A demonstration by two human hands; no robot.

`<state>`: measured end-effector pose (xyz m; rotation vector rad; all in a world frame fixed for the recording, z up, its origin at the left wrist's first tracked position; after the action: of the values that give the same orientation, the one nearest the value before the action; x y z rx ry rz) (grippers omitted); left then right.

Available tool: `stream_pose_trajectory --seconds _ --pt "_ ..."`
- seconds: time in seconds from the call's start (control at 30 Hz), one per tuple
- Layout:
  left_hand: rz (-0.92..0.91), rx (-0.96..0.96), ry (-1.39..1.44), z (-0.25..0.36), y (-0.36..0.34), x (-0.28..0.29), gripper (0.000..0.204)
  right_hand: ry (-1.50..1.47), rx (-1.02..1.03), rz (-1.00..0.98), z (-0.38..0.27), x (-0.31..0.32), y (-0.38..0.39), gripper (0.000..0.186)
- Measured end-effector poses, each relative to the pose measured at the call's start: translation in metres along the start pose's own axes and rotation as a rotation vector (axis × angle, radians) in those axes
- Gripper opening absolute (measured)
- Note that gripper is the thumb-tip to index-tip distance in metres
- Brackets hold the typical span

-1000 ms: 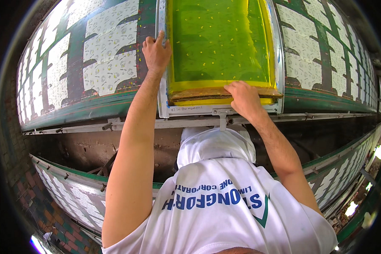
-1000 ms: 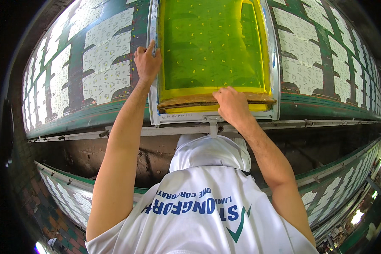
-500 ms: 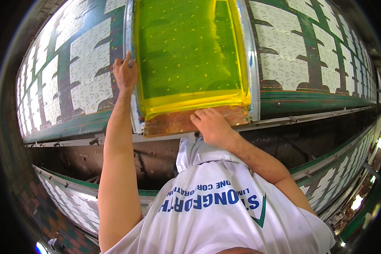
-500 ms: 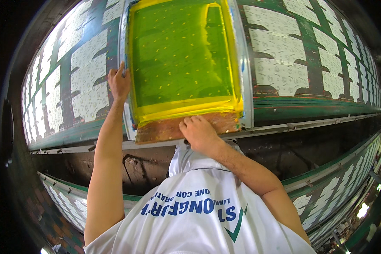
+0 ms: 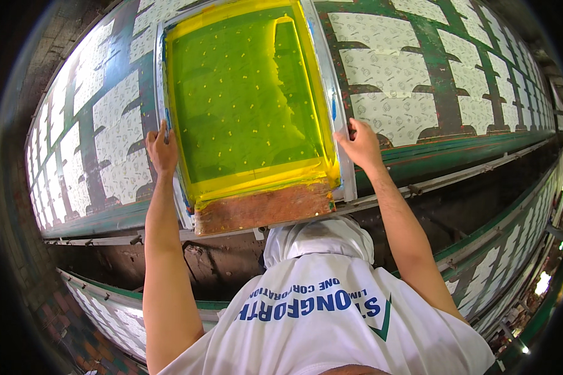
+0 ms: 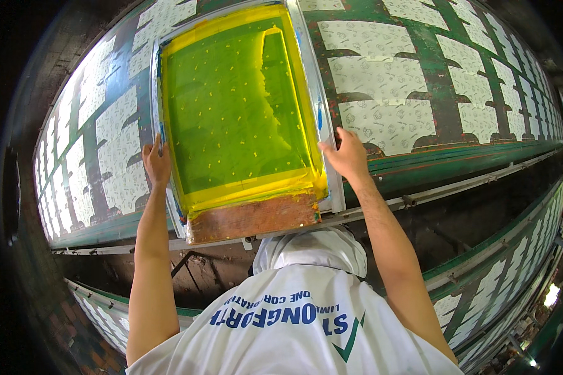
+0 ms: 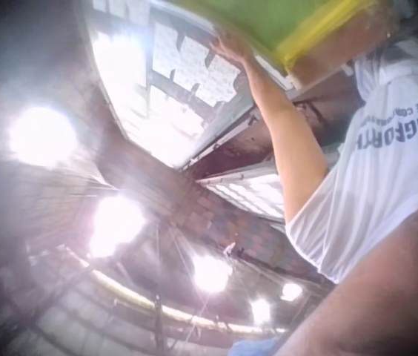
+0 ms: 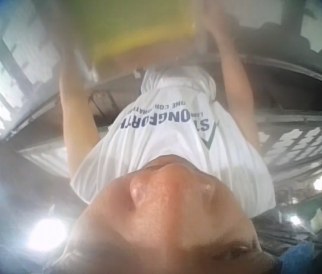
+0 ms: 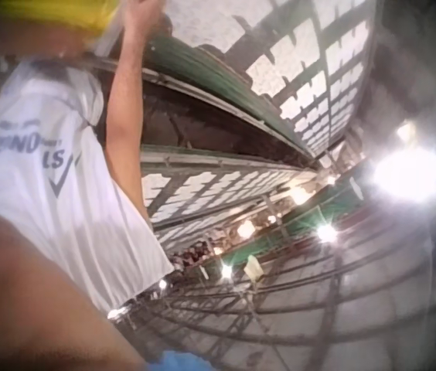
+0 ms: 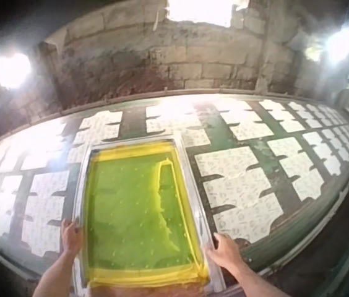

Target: The person repeatedly pulls a squeegee across a yellow screen-printing frame to spread green ink over a mesh surface. The frame is repositioned several times on a conveyor-like table, and the squeegee is used in consistent back-and-forth strokes to maintain even coverage.

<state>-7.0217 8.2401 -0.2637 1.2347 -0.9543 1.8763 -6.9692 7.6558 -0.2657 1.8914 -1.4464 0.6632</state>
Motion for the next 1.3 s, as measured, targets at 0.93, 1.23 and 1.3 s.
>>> stream_pose_trajectory --seconds 0.93,1.23,1.3 --pt "0.053 -0.138 0.095 0.199 0.021 -0.024 0.045 -0.028 0.247 0.362 0.123 0.173 -0.027 0.053" --pt "0.046 -0.05 0.107 0.394 0.111 -0.083 0.046 0.039 0.182 0.261 0.292 0.286 -0.041 0.053" --pt "0.037 -0.025 0.129 0.409 0.119 -0.085 0.045 0.039 0.175 0.247 0.309 0.292 -0.04 0.053"
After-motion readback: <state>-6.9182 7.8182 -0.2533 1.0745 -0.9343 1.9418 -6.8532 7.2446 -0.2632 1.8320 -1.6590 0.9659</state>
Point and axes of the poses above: each hand's wrist, its own y-axis away from the middle knuckle, its own x-axis out of the back of the hand, z = x × y, the point moved 8 cm from there along -y, towards the middle knuckle, and after that the axes turned 10 degrees about x, right-handed, at the moved point
